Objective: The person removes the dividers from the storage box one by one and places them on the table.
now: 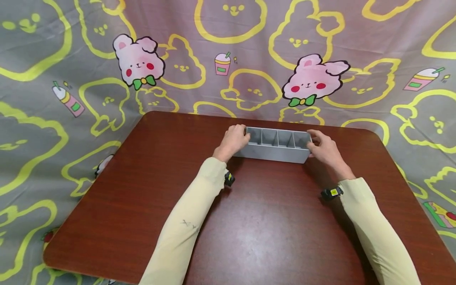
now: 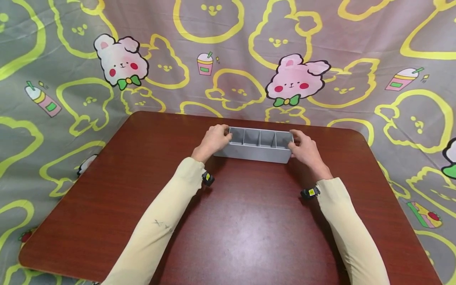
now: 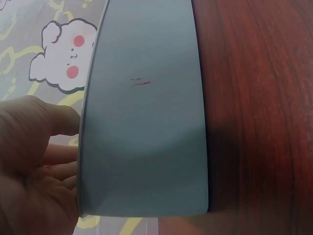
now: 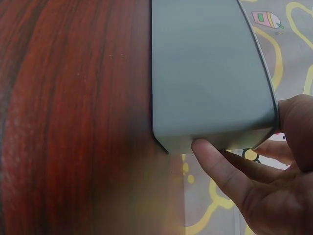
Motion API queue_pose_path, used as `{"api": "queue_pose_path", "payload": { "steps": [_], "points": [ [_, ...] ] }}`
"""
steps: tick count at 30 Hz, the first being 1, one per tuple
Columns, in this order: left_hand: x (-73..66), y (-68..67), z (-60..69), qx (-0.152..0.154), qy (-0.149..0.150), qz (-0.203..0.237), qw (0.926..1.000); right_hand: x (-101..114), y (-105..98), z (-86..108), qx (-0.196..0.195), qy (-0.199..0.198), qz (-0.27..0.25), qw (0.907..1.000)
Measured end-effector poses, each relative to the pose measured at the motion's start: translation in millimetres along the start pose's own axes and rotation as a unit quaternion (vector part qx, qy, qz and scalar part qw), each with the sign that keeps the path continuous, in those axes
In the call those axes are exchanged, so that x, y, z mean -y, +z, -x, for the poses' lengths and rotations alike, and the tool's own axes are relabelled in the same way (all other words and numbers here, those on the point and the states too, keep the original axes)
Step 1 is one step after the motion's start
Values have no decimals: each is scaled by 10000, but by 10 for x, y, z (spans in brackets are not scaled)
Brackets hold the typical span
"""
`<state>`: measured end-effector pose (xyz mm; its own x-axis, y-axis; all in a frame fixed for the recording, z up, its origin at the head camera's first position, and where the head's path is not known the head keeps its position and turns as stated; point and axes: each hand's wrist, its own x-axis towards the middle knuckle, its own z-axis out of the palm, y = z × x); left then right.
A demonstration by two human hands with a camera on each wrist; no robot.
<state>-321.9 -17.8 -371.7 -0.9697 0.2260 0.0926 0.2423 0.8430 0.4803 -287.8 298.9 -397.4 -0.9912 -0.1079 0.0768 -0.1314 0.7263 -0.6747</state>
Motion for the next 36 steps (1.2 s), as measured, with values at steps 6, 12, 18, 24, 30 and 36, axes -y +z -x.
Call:
{"api": "queue_pose_path", "payload": {
  "steps": [6, 12, 18, 24, 30, 36],
  "points": [
    [-22, -7, -3, 214, -181, 20, 9996, 10, -1, -3, 35, -23, 26, 10000],
    [-21, -21, -15, 143, -340, 133, 9992, 19, -5, -5, 19, -8, 38, 10000],
    [-19, -27, -11, 285, -317, 134, 9990, 14, -3, -18, -1, 1, 68, 10000],
    [-17, -2, -15, 321, -354, 143, 9988, -2, -3, -13, -24, -42, 105, 9999],
    [-25, 24, -19, 229, -295, -91, 9993, -6, -6, -12, -37, -9, 106, 9999],
    [-36, 36, -3, 119, -231, -61, 9996, -17, -14, -7, -39, -23, 135, 9999]
  ]
}}
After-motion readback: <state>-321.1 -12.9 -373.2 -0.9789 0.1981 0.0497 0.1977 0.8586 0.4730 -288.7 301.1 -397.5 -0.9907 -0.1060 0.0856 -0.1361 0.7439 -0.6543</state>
